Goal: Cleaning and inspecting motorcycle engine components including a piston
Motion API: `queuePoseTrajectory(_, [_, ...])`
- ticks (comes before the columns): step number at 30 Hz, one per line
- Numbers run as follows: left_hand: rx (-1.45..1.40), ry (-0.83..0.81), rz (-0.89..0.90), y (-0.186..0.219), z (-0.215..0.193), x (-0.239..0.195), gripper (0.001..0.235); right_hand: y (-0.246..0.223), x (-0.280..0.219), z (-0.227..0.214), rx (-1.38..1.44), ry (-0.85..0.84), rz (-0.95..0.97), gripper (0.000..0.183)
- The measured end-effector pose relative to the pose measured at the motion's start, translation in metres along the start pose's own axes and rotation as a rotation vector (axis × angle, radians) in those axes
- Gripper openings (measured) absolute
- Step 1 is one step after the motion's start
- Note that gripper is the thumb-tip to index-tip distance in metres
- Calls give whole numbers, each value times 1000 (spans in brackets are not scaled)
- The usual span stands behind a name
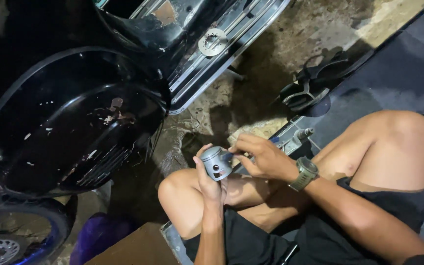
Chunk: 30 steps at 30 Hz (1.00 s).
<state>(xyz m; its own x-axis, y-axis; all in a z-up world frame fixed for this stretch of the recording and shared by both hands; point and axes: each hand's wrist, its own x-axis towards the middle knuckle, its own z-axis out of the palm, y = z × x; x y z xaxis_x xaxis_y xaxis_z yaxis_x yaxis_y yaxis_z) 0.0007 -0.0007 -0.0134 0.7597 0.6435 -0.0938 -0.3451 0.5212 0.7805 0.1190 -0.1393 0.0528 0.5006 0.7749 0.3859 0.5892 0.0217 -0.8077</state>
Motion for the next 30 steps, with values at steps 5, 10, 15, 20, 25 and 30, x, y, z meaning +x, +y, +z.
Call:
queuePoseTrajectory(5, [55, 13, -33, -8, -9, 0, 55, -1, -2, 6, -26, 0, 3, 10])
queuePoseTrajectory(10, [58, 18, -62, 0, -8, 0, 57, 3, 2, -2, 20, 10, -18, 11])
queuePoseTrajectory(15, [-137, -55, -201, 7, -5, 2, 76, 23, -3, -8, -84, 91, 97, 6])
queuePoseTrajectory(20, [-239, -161, -181, 1, -17, 1, 83, 12, 3, -11, -46, 114, 104, 8])
queuePoseTrajectory(25, [-250, -177, -162, -8, -31, 3, 67, 3, 2, -12, -37, 123, 98, 11])
queuePoseTrajectory(30, [-142, -146, -170, -9, -28, 5, 61, 10, -1, -7, -35, 126, 118, 11])
